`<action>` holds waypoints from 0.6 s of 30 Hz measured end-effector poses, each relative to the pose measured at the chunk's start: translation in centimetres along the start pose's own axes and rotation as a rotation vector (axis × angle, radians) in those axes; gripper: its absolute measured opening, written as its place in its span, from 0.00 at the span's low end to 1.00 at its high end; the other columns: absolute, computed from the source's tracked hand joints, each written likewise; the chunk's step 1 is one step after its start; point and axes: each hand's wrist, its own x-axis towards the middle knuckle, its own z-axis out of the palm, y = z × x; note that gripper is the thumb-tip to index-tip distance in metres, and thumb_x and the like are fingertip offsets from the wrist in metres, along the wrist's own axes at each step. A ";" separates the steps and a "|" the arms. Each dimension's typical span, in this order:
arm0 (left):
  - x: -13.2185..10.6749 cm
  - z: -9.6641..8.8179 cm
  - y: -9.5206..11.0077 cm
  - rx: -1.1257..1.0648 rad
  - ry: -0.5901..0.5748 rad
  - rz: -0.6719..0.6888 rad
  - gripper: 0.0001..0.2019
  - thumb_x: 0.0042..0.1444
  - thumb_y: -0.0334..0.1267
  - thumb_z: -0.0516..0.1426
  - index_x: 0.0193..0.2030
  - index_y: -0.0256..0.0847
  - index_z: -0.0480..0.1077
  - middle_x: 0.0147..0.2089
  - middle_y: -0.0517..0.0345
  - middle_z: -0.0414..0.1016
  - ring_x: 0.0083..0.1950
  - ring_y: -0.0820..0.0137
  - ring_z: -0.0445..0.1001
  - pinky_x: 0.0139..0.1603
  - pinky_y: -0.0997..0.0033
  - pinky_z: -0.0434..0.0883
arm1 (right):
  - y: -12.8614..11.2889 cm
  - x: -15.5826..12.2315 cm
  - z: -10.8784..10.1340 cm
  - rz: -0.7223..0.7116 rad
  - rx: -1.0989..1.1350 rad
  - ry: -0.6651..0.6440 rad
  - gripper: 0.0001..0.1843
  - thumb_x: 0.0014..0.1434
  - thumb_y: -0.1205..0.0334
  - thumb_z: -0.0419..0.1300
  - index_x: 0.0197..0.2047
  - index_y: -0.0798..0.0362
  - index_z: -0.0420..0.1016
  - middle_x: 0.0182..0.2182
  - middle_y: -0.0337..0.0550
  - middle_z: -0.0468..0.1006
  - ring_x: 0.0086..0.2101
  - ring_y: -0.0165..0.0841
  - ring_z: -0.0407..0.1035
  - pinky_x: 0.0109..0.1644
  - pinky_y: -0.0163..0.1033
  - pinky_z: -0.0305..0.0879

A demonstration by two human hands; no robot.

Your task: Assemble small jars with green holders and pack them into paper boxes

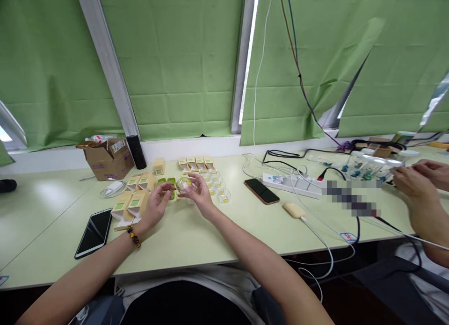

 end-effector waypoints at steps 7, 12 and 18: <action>0.3 0.0 -1.0 -0.159 -0.120 -0.089 0.28 0.64 0.52 0.65 0.66 0.41 0.70 0.57 0.42 0.78 0.57 0.59 0.78 0.52 0.62 0.79 | 0.4 -0.9 -0.2 -0.447 -0.794 -0.179 0.35 0.58 0.63 0.71 0.66 0.43 0.64 0.59 0.55 0.70 0.61 0.53 0.65 0.62 0.63 0.72; 0.6 -0.3 -0.8 -0.095 -0.160 -0.096 0.25 0.58 0.44 0.69 0.61 0.42 0.76 0.60 0.43 0.79 0.58 0.57 0.79 0.54 0.58 0.81 | 0.2 -0.5 -0.9 -0.442 -0.962 -0.277 0.43 0.56 0.71 0.64 0.72 0.44 0.56 0.63 0.58 0.65 0.61 0.53 0.66 0.57 0.62 0.75; 0.8 -1.0 0.0 0.134 -0.205 -0.061 0.19 0.50 0.41 0.73 0.49 0.44 0.81 0.50 0.50 0.83 0.48 0.59 0.82 0.49 0.58 0.82 | -0.6 0.7 -2.7 -0.439 -1.121 -0.020 0.33 0.54 0.75 0.55 0.63 0.47 0.65 0.56 0.53 0.73 0.57 0.50 0.68 0.57 0.59 0.72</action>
